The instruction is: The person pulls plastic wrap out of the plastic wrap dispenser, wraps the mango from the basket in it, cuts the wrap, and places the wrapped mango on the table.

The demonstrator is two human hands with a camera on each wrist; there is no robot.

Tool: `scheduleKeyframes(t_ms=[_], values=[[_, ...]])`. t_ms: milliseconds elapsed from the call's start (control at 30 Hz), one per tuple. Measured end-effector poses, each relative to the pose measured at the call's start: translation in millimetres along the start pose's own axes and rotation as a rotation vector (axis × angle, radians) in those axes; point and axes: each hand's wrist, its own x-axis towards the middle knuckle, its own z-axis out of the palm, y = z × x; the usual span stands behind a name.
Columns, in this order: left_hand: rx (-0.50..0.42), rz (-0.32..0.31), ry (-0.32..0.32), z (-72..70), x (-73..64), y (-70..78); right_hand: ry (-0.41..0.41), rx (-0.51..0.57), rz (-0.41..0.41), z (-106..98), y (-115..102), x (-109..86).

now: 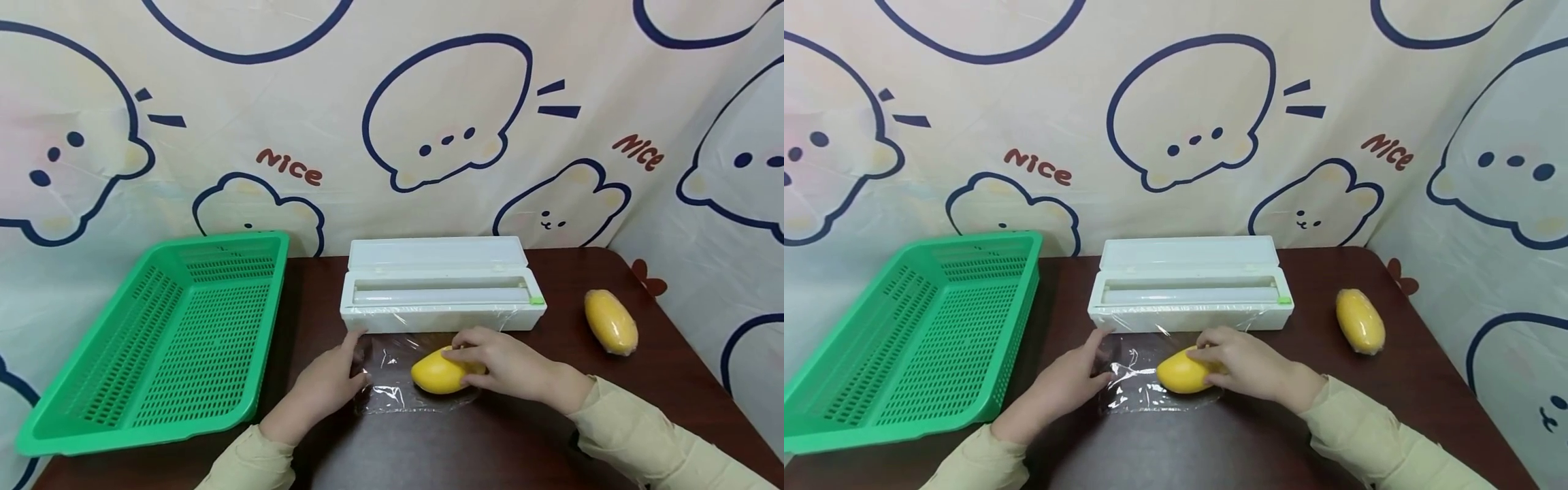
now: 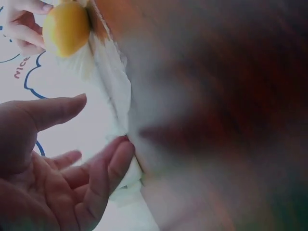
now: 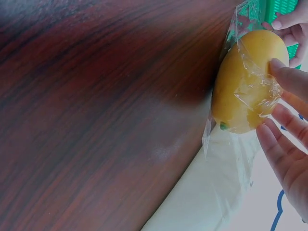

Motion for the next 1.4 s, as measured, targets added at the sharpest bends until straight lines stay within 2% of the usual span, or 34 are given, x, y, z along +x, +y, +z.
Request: scheduleKeyframes(t_ms=[167,333,500,633,833,1067,1267,1400], values=[[-0.150,0.069,-0.024,2.1,-0.7,0.0,-0.001,-0.007,0.006,0,1,-1.4],[-0.207,0.089,-0.019,2.6,-1.2,1.3,0.017,-0.011,0.000,1,2,-2.5],[-0.336,0.056,-0.061,0.9,-1.8,0.0,0.021,-0.012,-0.009,-1,2,-0.8],[-0.399,0.024,-0.091,-0.5,-3.1,-0.3,0.015,-0.010,-0.001,-1,2,-1.7],[-0.403,0.029,-0.188,-1.6,-6.7,0.3,0.012,-0.018,0.001,0,3,-2.8],[-0.356,0.112,-0.310,-5.8,-9.9,-1.3,0.010,0.000,-0.005,0,0,-0.8],[-0.374,0.103,-0.386,-13.7,-12.8,-1.5,0.010,-0.007,0.008,2,1,-1.3],[-0.431,0.187,-0.401,-16.3,-10.3,-3.0,0.012,-0.009,0.005,2,1,-0.9]])
